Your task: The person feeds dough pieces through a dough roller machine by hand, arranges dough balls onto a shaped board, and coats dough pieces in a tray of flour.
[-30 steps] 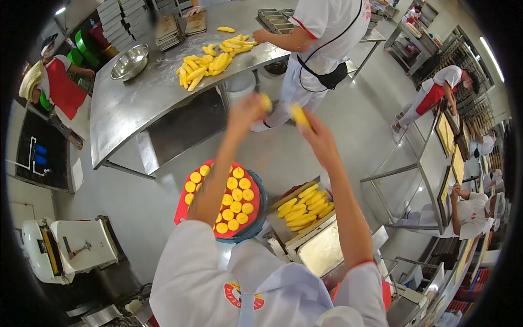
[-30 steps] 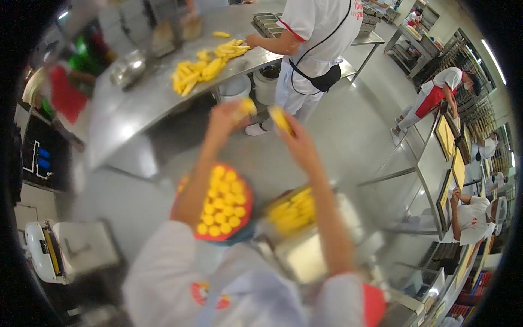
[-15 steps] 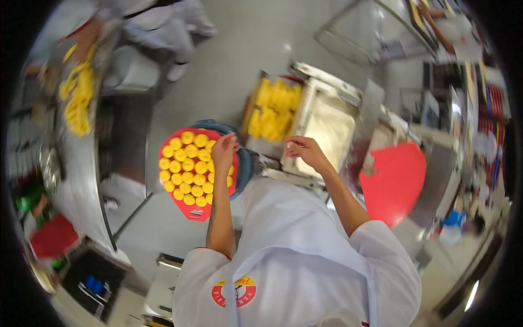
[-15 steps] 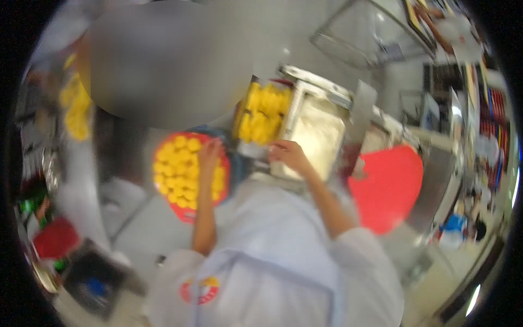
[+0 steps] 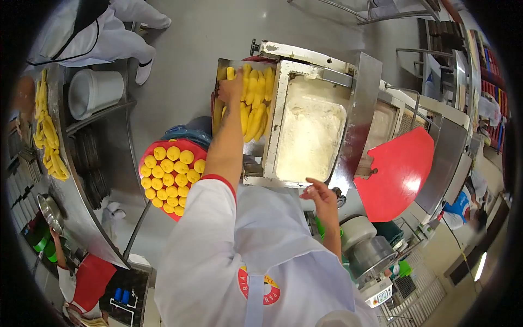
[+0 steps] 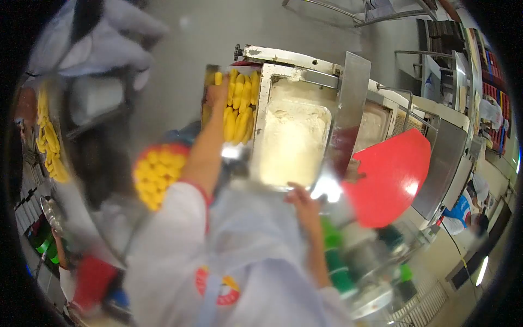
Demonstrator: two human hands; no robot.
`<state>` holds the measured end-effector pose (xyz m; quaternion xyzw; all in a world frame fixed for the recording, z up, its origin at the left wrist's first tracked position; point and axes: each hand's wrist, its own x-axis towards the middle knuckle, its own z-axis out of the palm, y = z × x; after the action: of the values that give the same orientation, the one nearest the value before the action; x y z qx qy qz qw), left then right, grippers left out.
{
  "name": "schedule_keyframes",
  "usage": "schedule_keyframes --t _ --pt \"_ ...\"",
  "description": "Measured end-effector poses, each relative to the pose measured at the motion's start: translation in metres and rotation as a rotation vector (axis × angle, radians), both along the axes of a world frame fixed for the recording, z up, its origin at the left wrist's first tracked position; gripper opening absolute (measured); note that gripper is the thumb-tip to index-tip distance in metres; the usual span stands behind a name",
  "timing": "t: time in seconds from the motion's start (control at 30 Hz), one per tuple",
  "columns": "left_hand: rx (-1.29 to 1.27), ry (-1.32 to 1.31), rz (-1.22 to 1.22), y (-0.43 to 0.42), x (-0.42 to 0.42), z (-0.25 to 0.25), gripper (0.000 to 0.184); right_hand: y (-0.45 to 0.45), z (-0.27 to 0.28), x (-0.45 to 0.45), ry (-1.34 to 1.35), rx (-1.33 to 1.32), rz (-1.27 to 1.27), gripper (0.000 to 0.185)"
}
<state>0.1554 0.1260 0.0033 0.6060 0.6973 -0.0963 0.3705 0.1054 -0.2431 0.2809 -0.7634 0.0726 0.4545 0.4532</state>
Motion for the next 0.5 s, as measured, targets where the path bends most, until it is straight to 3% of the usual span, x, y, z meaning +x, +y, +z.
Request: schedule_keyframes --t 0.07,0.17,0.23,0.3,0.43,0.47,0.5 --pt "-0.242 -0.146 0.048 0.029 -0.016 -0.021 0.097 -0.011 -0.006 -0.011 0.027 -0.019 0.012 0.034" --pt "0.096 0.002 -0.287 0.011 -0.015 -0.05 0.096 -0.01 -0.005 -0.007 0.063 -0.006 -0.014 0.035" --pt "0.126 0.034 -0.329 0.011 -0.01 -0.069 0.095 -0.01 -0.005 0.002 0.027 0.001 -0.012 0.035" --pt "-0.083 -0.107 -0.246 0.029 -0.02 -0.101 0.092 -0.012 -0.003 0.009 -0.028 0.009 -0.019 0.035" --pt "-0.809 -0.66 0.348 0.028 -0.039 -0.075 0.078 -0.027 -0.001 0.016 -0.012 0.022 -0.058 0.037" --pt "-0.782 -0.658 0.248 0.028 -0.041 -0.063 0.074 -0.034 -0.003 0.013 -0.015 0.007 -0.054 0.037" --pt "-0.753 -0.656 0.15 0.029 -0.035 -0.016 0.07 -0.041 -0.006 0.009 -0.018 -0.009 -0.049 0.037"
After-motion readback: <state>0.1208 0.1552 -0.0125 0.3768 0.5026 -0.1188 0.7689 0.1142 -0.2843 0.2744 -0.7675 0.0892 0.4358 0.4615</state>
